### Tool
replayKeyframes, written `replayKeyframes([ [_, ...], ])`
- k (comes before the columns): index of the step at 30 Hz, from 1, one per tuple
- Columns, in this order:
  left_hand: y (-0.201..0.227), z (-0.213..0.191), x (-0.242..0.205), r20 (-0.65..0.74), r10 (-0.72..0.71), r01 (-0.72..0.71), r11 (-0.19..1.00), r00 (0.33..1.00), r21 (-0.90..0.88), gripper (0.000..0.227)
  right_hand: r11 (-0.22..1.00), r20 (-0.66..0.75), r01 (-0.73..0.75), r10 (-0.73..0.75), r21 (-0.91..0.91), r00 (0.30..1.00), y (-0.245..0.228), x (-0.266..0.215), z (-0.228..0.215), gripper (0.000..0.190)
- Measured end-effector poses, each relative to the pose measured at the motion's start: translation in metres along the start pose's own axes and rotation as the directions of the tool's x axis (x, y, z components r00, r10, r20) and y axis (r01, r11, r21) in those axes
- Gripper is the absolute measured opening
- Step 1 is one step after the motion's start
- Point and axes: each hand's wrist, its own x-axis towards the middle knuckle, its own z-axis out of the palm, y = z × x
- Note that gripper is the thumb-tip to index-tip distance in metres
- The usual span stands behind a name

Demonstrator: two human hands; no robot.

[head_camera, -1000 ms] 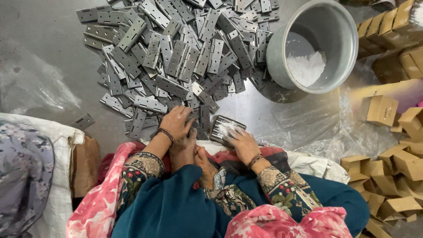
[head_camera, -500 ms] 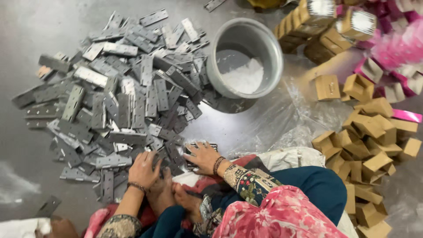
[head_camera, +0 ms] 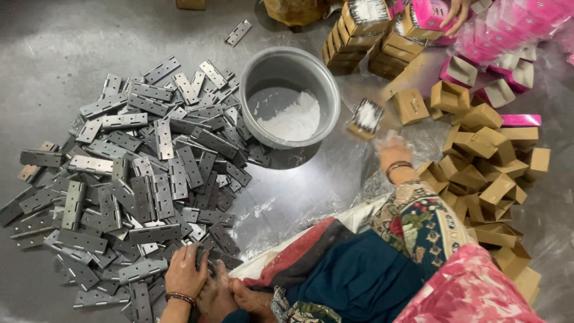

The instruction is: The person sits on the floor and packs metal hinges into small cardboard boxes. They pick hinges from a large pile, place them into a box, add a white powder from a nearby bucket, and set the filled box aside.

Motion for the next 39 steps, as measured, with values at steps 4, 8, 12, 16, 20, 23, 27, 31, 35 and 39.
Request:
replayKeyframes([
  [4,0.002,0.002,0.003,-0.018,0.026,-0.026,1.0,1.0,0.007,0.032,0.971,0.029,-0.228,0.226,0.07,0.974,0.058,-0.007,0.028,0.036],
  [8,0.002,0.0,0.002,-0.026,0.043,-0.043,0.999,0.999,-0.007,0.032,0.928,0.071,-0.344,0.337,0.147,0.939,0.085,-0.017,0.04,0.035],
  [12,0.003,-0.003,0.001,-0.026,0.023,-0.024,0.999,0.999,-0.042,0.031,0.905,0.097,-0.371,0.358,0.208,0.929,0.083,-0.005,0.03,0.036],
  [16,-0.001,-0.003,-0.001,-0.044,0.024,-0.027,0.996,0.999,-0.084,0.027,0.914,0.051,-0.137,0.127,0.382,0.991,0.016,0.015,0.02,0.04],
  [20,0.008,-0.002,0.001,-0.089,-0.028,0.014,0.988,0.996,-0.157,0.022,0.777,0.162,0.16,-0.318,0.609,0.934,-0.112,-0.008,0.012,0.045],
  [23,0.025,0.002,0.004,-0.074,-0.02,0.005,0.981,0.997,-0.194,0.02,0.088,0.164,-0.147,-0.732,0.985,0.661,-0.217,-0.062,0.002,0.071],
  [27,0.053,0.017,0.01,0.007,0.14,-0.136,0.972,0.99,-0.192,0.03,0.273,-0.043,0.34,-0.719,0.9,0.693,-0.288,-0.094,-0.046,0.051],
  [31,0.075,0.04,0.007,0.059,0.361,-0.358,0.932,0.931,-0.055,0.047,0.371,-0.305,0.646,-0.656,0.667,0.691,-0.342,-0.08,-0.098,0.045],
  [35,0.086,0.06,0.006,0.249,0.405,-0.437,0.895,0.88,0.089,0.059,0.438,-0.425,0.875,-0.766,0.204,0.483,-0.395,-0.064,-0.14,0.072],
  [39,0.087,0.057,0.013,0.583,0.252,-0.368,0.925,0.773,0.089,0.066,0.417,-0.289,0.895,-0.886,-0.157,0.362,-0.448,-0.056,-0.164,0.095],
])
